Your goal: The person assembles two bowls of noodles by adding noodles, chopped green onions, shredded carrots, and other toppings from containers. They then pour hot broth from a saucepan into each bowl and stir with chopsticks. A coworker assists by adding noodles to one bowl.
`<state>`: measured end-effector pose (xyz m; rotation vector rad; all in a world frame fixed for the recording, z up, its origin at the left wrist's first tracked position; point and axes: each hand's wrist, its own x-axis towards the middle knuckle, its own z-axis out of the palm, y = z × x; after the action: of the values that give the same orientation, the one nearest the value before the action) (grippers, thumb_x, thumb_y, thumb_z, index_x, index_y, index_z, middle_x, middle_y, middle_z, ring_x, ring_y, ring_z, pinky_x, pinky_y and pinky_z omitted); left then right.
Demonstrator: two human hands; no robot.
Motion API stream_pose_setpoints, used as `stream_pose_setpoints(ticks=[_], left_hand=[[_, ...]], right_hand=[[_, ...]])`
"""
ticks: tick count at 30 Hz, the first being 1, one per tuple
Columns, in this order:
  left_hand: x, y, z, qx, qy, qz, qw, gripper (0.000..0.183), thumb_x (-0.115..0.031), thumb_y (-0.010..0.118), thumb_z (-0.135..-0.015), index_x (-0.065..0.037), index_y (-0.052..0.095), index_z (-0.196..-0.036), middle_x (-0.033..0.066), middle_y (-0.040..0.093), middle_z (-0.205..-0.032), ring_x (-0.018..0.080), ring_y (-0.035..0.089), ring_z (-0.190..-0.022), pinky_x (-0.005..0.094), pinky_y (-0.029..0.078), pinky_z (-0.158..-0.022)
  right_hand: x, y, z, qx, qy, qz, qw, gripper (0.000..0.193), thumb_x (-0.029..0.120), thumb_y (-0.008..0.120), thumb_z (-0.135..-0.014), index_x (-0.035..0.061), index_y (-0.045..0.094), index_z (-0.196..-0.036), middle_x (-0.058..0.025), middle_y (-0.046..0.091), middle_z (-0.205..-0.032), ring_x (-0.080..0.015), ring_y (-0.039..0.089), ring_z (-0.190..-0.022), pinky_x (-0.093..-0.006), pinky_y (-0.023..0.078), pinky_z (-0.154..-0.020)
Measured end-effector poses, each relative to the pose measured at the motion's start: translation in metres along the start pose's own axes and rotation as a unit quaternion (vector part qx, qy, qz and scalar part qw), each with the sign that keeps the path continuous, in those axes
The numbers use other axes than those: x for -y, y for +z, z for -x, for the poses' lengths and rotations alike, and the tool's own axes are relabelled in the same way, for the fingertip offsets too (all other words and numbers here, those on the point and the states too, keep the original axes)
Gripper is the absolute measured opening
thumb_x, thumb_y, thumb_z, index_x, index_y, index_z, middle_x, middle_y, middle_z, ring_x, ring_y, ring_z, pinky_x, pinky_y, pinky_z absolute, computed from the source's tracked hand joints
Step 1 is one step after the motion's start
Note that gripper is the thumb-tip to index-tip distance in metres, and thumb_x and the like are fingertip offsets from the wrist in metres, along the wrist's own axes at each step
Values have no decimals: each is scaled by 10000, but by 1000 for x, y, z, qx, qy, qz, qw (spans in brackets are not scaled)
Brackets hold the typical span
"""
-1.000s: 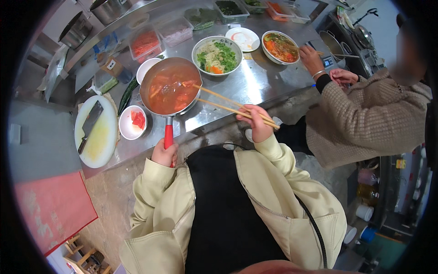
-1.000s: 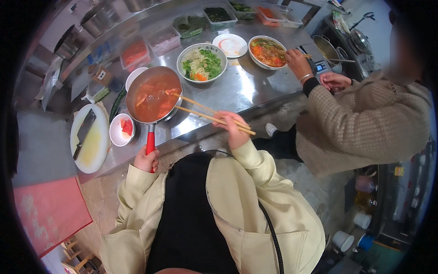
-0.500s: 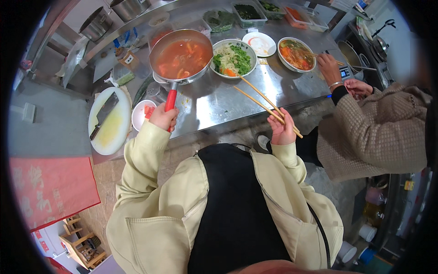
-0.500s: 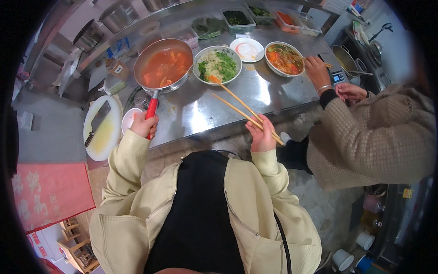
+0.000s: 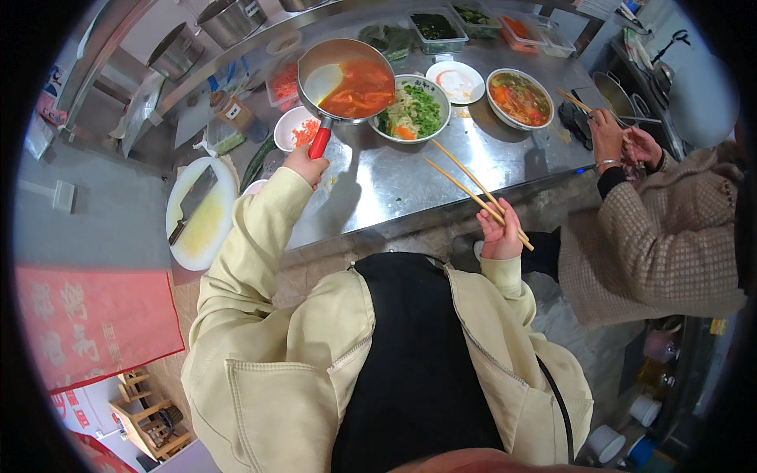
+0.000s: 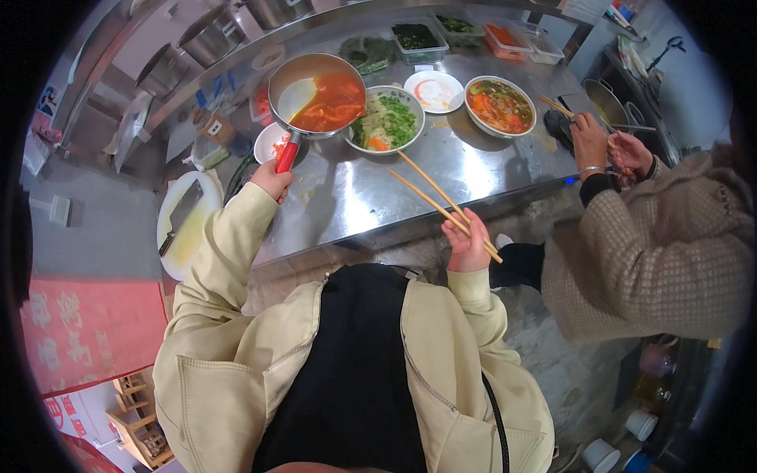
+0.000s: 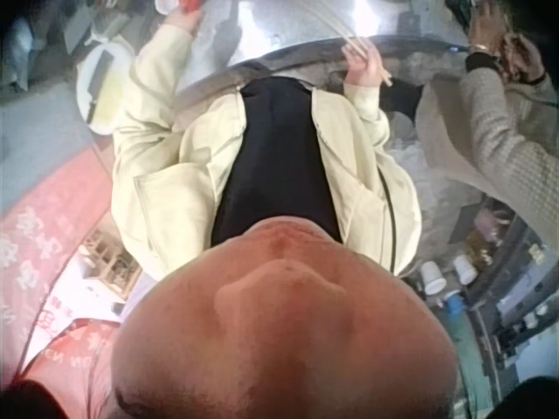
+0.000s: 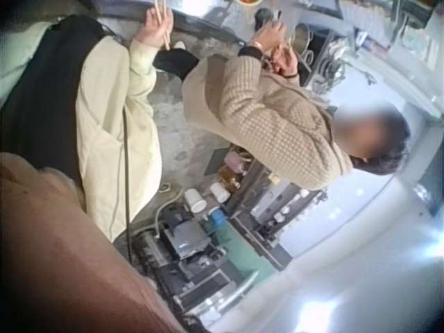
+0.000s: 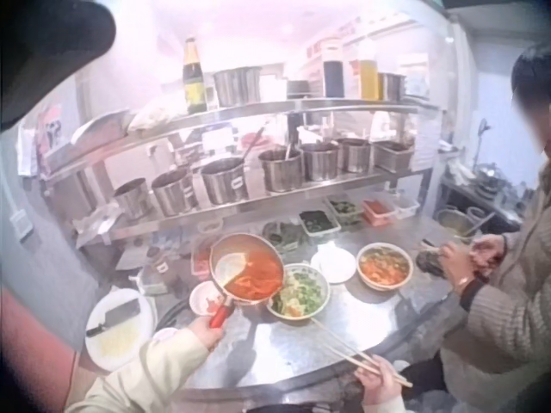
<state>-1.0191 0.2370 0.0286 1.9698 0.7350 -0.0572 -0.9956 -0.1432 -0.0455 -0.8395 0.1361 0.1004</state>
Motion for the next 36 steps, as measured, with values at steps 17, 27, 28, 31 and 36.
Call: stream_pose_setpoints(ticks=[17, 27, 28, 31, 36], left_hand=[[-6, 1, -47, -75, 61, -213, 972, 370, -221, 634, -691, 20, 603, -970, 229, 639, -811, 355, 644, -774, 416, 495, -716], [-20, 5, -51, -88, 78, -255, 960, 402, -210, 624, -702, -11, 598, -1051, 213, 634, -892, 353, 632, -842, 409, 482, -764], [-20, 6, -51, -91, 83, -267, 956, 401, -209, 625, -703, -12, 597, -1051, 212, 633, -895, 354, 631, -845, 409, 482, -764], [-20, 7, -54, -101, 102, -291, 946, 392, -204, 629, -707, -17, 592, -1049, 213, 633, -903, 358, 630, -847, 410, 482, -765], [-16, 9, -59, -117, 120, -301, 939, 345, -181, 631, -715, -20, 587, -1017, 222, 635, -886, 372, 631, -828, 423, 485, -753]], right_hand=[[6, -15, -7, -20, 0, -1, 1000, 383, 224, 463, -962, -43, 488, -1236, -187, 609, -1082, -251, 637, -916, -358, 545, -842], [1, -19, -12, -1, 2, -6, 1000, 379, 228, 463, -964, -41, 495, -1229, -183, 612, -1081, -245, 640, -904, -365, 542, -844], [1, -19, -13, -1, 5, -4, 1000, 377, 228, 462, -964, -40, 496, -1228, -182, 612, -1082, -244, 640, -903, -366, 542, -844], [0, -21, -13, 0, 6, -3, 1000, 378, 230, 460, -965, -38, 495, -1229, -181, 612, -1083, -243, 640, -898, -366, 541, -840], [-3, -22, -15, 0, 4, -6, 1000, 375, 233, 467, -963, -38, 497, -1221, -177, 610, -1077, -240, 638, -889, -365, 539, -835]])
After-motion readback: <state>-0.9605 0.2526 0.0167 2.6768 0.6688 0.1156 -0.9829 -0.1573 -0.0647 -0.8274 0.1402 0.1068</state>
